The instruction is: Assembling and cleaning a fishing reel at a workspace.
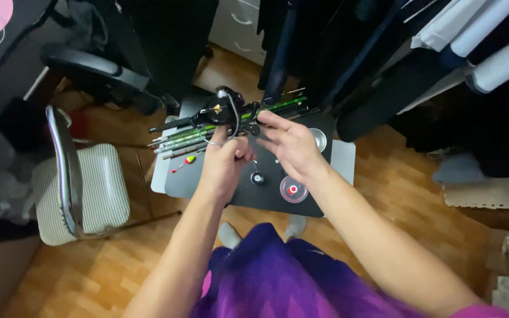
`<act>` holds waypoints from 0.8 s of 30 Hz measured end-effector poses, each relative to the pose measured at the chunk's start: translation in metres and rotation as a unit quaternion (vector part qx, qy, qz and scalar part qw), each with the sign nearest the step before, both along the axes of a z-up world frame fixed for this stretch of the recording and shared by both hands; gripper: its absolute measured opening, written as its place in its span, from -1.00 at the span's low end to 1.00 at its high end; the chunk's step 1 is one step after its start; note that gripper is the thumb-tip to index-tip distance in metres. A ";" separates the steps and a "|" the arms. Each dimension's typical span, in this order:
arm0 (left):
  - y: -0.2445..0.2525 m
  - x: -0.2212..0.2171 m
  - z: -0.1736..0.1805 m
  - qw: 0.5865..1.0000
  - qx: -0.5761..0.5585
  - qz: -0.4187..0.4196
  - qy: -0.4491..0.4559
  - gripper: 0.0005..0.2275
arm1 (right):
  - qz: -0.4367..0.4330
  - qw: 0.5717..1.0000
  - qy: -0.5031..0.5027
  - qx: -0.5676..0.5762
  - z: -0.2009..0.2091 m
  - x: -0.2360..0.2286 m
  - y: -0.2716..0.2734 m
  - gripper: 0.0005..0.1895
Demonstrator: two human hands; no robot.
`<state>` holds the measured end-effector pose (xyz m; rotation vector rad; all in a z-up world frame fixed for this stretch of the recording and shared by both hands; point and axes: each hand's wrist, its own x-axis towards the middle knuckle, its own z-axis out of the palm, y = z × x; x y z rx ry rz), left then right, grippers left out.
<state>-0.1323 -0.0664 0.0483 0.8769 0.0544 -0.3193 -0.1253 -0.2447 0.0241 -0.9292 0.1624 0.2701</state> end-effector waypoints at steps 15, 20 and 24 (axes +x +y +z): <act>-0.015 -0.002 0.002 1.000 0.000 0.013 -0.014 -0.79 | -0.078 0.995 -0.068 0.014 0.030 -0.009 -0.008 -0.81; -0.016 -0.004 -0.010 1.000 -0.003 0.000 0.000 -0.75 | -0.069 0.994 -0.084 -0.025 0.036 -0.017 -0.013 -0.78; -0.013 -0.002 -0.028 0.999 -0.044 -0.013 -0.018 -0.79 | -0.061 0.993 -0.088 -0.042 0.033 -0.021 -0.017 -0.77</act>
